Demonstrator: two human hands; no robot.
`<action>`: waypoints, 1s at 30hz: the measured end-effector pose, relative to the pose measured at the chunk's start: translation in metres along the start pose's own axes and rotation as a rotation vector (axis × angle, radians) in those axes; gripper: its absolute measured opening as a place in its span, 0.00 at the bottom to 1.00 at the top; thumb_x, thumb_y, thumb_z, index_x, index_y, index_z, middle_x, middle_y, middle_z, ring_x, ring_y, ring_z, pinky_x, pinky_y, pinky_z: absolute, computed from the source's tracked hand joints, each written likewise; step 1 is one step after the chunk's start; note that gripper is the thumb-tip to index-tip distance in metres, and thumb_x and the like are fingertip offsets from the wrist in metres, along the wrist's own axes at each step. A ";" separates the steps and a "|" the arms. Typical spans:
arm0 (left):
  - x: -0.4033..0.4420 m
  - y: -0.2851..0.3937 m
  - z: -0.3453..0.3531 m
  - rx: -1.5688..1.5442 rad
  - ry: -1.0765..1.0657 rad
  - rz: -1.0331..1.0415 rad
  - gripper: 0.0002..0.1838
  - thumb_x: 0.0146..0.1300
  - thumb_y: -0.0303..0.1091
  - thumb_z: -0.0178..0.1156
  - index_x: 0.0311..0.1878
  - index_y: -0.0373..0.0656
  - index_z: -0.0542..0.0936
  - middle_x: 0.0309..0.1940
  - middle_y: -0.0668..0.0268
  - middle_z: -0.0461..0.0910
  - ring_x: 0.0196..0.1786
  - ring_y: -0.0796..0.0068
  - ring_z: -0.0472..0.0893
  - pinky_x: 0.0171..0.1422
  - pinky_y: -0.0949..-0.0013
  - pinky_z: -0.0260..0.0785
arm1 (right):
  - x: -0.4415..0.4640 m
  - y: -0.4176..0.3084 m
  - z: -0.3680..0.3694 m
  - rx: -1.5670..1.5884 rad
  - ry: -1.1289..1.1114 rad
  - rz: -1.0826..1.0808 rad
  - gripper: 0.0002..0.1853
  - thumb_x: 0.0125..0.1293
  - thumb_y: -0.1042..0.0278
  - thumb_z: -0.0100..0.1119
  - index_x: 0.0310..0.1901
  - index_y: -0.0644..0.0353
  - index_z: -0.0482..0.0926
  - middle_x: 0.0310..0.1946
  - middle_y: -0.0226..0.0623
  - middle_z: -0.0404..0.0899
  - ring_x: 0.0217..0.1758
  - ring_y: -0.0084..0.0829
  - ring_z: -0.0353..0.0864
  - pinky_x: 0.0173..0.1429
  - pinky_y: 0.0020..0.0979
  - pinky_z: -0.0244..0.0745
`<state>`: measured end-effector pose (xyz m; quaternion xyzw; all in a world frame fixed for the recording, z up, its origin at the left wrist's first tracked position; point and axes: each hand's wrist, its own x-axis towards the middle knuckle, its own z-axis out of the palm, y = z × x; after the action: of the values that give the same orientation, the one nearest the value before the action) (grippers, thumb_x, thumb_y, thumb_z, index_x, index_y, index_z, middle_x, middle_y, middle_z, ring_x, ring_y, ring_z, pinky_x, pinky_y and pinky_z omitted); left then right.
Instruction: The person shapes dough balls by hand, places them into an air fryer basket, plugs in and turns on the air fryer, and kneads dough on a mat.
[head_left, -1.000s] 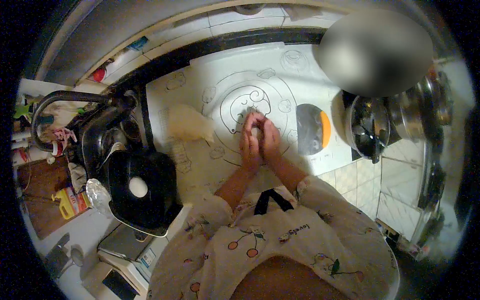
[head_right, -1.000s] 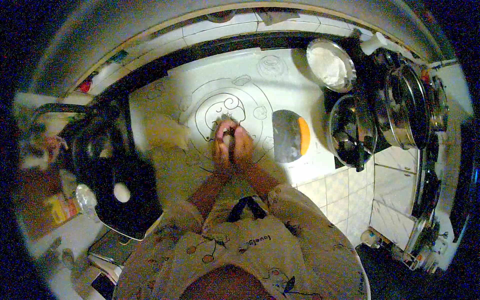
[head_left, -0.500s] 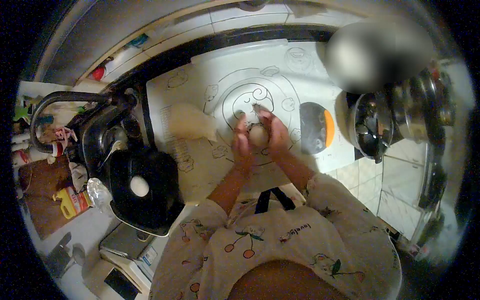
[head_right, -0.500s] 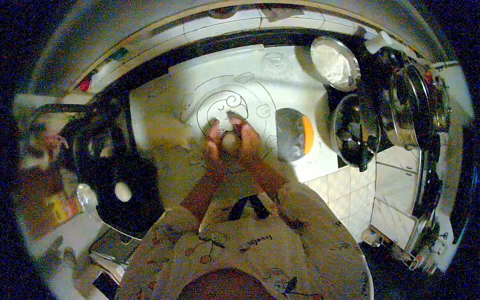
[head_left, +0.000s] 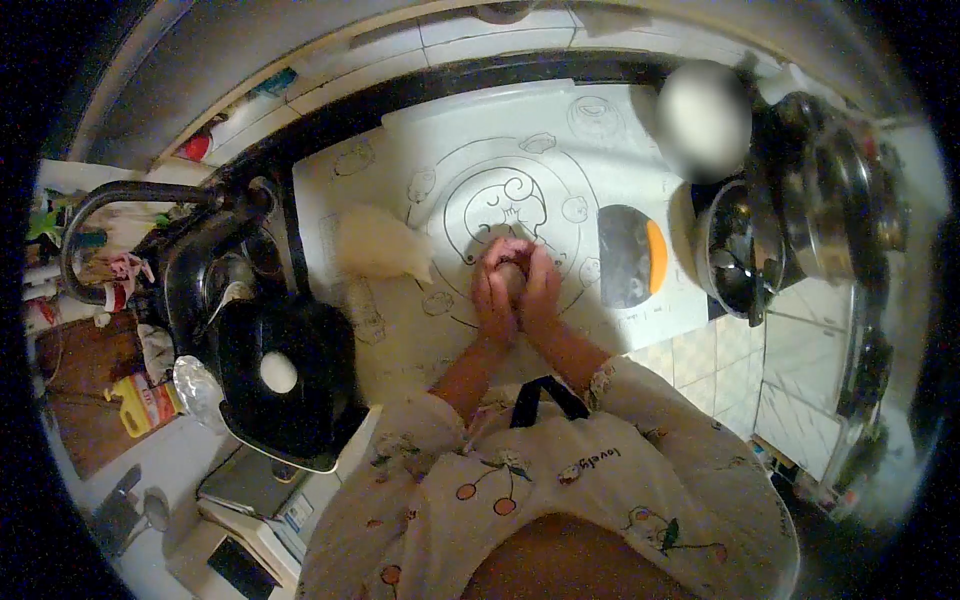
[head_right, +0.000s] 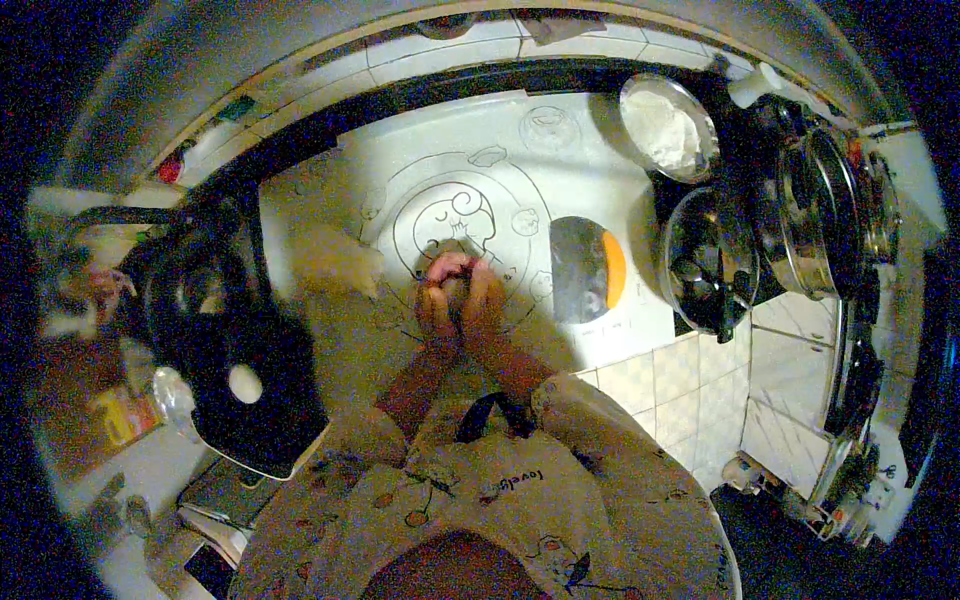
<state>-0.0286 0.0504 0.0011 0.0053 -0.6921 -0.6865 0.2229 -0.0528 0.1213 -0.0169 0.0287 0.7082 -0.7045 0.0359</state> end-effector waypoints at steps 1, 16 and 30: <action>0.002 -0.007 0.000 -0.039 -0.025 0.078 0.29 0.70 0.51 0.33 0.57 0.34 0.68 0.53 0.53 0.70 0.59 0.59 0.68 0.65 0.62 0.57 | 0.011 0.003 0.006 -0.004 -0.001 -0.086 0.24 0.72 0.54 0.32 0.44 0.68 0.73 0.42 0.41 0.77 0.47 0.31 0.75 0.55 0.33 0.69; 0.022 0.034 -0.022 0.399 -0.126 -0.147 0.29 0.65 0.45 0.44 0.61 0.31 0.62 0.60 0.46 0.63 0.65 0.53 0.61 0.70 0.56 0.46 | 0.021 -0.019 -0.041 0.176 0.071 -0.058 0.18 0.73 0.61 0.36 0.43 0.66 0.74 0.42 0.38 0.77 0.47 0.28 0.74 0.55 0.31 0.68; 0.042 0.013 0.015 1.134 -0.520 0.091 0.42 0.55 0.52 0.57 0.66 0.36 0.57 0.69 0.53 0.51 0.73 0.56 0.47 0.73 0.49 0.34 | 0.007 -0.032 -0.052 0.195 0.115 -0.152 0.19 0.73 0.60 0.36 0.49 0.66 0.73 0.52 0.43 0.73 0.58 0.33 0.70 0.62 0.33 0.62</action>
<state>-0.0670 0.0520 0.0263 -0.0739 -0.9799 -0.1811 0.0386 -0.0636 0.1731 0.0149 0.0188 0.6374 -0.7679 -0.0613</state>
